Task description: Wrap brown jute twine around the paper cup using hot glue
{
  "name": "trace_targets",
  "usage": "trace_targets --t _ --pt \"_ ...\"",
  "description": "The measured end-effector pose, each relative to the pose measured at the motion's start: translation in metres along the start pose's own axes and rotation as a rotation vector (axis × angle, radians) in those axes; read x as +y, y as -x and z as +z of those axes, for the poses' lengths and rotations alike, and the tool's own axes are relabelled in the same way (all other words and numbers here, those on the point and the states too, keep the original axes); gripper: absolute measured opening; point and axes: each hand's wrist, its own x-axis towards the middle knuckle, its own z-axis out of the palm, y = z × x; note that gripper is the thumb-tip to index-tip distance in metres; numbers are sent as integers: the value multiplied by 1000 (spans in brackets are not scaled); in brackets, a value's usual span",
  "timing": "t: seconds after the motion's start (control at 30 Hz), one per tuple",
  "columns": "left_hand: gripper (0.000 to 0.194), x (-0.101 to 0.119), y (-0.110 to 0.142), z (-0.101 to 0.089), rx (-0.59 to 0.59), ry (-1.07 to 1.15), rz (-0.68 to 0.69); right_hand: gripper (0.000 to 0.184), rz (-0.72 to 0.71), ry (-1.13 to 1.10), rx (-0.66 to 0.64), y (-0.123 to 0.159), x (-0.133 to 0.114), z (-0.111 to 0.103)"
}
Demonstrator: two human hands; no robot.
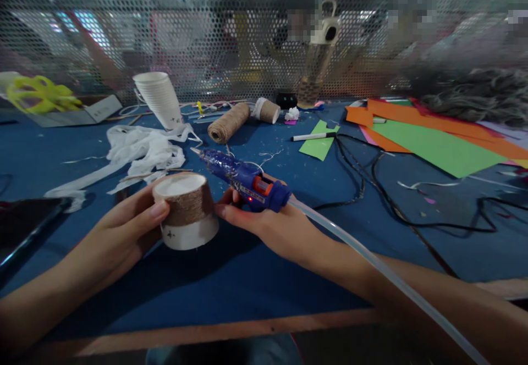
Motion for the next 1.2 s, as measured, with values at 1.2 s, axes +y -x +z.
trace_targets --t 1.2 --pt "41 -19 -4 -12 -119 101 35 24 18 -102 15 -1 -5 3"
